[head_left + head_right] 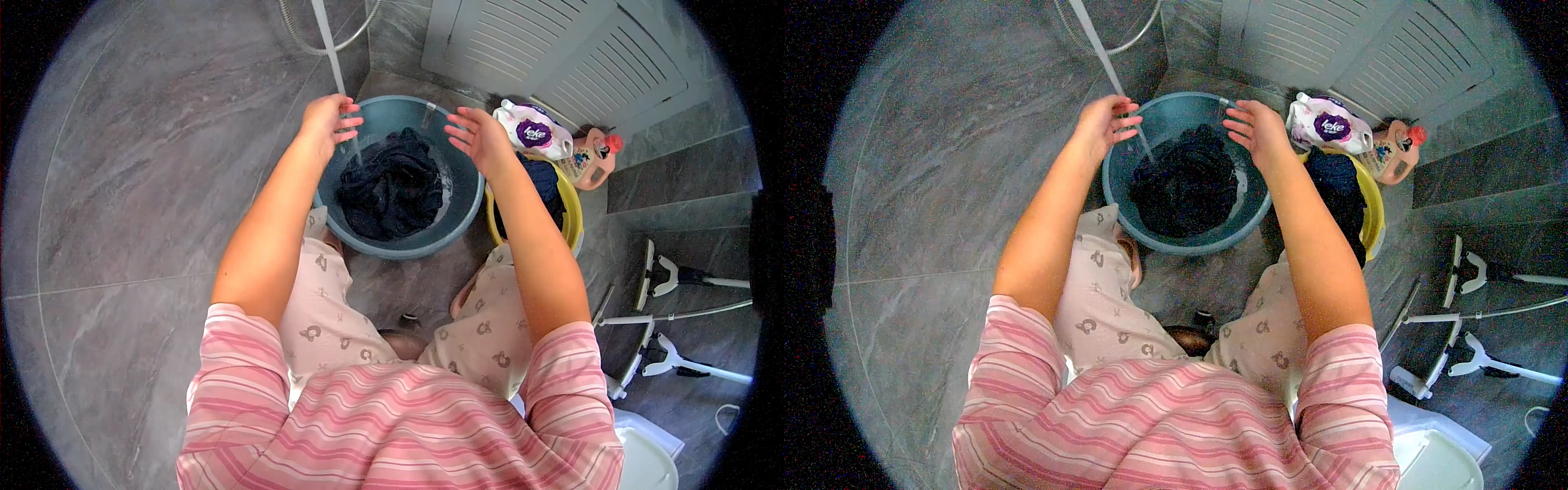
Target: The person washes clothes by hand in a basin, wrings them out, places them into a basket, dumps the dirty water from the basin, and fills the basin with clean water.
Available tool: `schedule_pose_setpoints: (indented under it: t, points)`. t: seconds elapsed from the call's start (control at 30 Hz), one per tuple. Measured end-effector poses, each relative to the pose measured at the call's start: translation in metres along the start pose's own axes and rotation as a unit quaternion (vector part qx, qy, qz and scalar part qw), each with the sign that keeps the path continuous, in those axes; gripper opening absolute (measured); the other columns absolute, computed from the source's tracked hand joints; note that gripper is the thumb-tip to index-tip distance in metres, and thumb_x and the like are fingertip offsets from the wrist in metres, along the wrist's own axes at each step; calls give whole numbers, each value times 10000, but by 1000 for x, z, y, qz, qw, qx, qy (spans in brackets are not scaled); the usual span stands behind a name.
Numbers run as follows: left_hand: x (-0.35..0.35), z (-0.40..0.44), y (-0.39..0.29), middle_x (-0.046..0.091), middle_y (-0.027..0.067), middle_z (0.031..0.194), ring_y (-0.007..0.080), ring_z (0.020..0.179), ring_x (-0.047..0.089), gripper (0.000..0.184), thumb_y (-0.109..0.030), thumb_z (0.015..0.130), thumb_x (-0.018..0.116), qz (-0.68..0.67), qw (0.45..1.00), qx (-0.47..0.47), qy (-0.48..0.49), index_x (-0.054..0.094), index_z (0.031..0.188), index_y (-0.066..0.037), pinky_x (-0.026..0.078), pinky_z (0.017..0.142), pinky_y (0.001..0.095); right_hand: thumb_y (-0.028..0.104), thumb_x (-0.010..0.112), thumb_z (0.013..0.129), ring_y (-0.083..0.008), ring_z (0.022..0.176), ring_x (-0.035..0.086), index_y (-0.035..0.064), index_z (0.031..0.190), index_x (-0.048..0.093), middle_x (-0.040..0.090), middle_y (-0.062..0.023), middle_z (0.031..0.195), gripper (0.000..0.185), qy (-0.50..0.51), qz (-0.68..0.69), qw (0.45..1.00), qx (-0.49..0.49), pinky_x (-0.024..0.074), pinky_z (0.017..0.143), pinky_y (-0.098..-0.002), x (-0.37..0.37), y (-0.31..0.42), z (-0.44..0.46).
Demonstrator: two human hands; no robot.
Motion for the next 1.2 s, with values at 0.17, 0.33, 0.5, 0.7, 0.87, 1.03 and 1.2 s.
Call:
schedule_pose_setpoints:
  t: [0.17,0.33,0.5,0.7,0.87,1.03,1.2]
  points:
    - [7,-6,0,574,115,986,267,874,592,235,-196,823,486,16,1000,-6,10,524,988,-33,463,732,397,251,465,858,-235,922,580,17,1151,466,572,-124,1076,375,-5,0,1000,0,453,797,-348,1,1,-2]
    - [6,-3,-1,574,125,991,271,856,593,245,-180,814,474,12,1000,4,10,517,1000,-27,456,720,398,246,468,855,-236,924,579,18,1151,465,571,-124,1073,374,-4,1,1000,1,452,801,-348,1,1,0]
    - [6,-3,0,572,122,986,271,849,592,248,-183,818,467,14,1000,4,10,511,1007,-28,453,720,402,247,471,852,-237,927,579,19,1149,465,569,-124,1076,374,-8,0,1000,2,452,806,-349,0,1,0]
    - [6,-3,0,576,119,984,268,848,593,248,-185,819,475,19,1000,1,11,499,1011,-29,459,702,393,247,473,851,-242,935,576,20,1148,465,569,-122,1078,375,-9,-2,1000,0,452,809,-350,-1,1,1]
    - [7,-3,0,577,121,989,264,848,593,250,-182,821,478,19,1000,-2,14,494,1016,-28,461,704,394,242,474,850,-243,935,576,23,1147,468,573,-121,1069,369,-10,-3,1000,3,456,810,-352,-1,0,1]
    - [7,-3,0,575,123,999,264,855,591,255,-176,823,474,17,1000,-4,16,488,1026,-23,459,716,401,239,473,850,-240,927,581,21,1141,471,575,-121,1062,364,-13,-3,1000,3,461,800,-348,-1,0,1]
    - [8,-4,-1,574,124,999,273,861,588,260,-172,821,475,14,1000,-6,16,485,1030,-17,454,732,413,234,474,850,-240,924,582,18,1141,471,576,-122,1061,363,-13,-2,1000,5,464,795,-346,-1,-1,3]
Point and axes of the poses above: each hand's wrist, its own z-axis towards the middle knuckle, its own x-axis out of the palm, y = z × x, the point moved 6 cm from there along z, towards the middle knuckle
